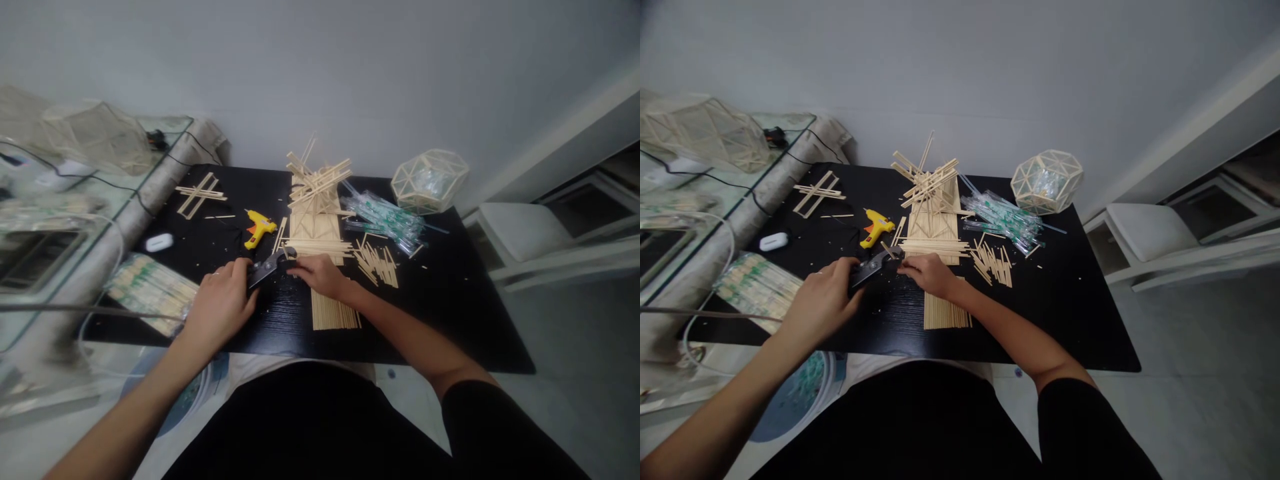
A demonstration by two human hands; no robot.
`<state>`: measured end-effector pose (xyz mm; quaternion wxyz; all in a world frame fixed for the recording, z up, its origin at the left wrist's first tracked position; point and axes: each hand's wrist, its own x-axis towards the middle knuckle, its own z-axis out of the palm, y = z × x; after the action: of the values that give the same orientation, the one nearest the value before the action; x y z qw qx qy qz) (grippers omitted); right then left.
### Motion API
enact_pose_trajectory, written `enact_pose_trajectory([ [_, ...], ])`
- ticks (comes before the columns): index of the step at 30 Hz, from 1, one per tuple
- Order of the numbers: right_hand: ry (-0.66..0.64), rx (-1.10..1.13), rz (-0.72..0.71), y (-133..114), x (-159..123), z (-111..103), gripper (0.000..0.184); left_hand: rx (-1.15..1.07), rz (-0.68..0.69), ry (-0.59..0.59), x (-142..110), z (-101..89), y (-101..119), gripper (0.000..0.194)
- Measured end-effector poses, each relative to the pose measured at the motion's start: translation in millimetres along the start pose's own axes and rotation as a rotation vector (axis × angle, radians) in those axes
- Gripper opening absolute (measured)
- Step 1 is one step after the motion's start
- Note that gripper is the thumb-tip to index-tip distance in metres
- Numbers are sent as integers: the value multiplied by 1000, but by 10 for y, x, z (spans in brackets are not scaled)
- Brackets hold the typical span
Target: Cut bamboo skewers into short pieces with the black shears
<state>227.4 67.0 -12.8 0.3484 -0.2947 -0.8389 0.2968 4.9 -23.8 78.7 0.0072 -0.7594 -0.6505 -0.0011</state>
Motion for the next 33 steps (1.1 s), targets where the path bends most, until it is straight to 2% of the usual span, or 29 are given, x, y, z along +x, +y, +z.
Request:
enact_pose_trajectory([
  [4,8,-9,9,1,-8,-5,13,71,19,0,27,-48,108,37],
  [9,6,3,-3,-14,-8,-14,14,121,30,0,50,-39,133,39],
  [17,0,-5,30,-20,-9,-4,15,179,15,-117,66,-51,148,26],
  [21,-20,-29,31,-22,-5,3,16,208,-1,-152,50,-40,141,25],
  [29,-17,-41,31,-46,-14,9,15,214,-39,-171,41,-55,141,28],
  [33,-18,-7,49,-85,20,-30,15,196,-11,-130,60,-22,86,27],
])
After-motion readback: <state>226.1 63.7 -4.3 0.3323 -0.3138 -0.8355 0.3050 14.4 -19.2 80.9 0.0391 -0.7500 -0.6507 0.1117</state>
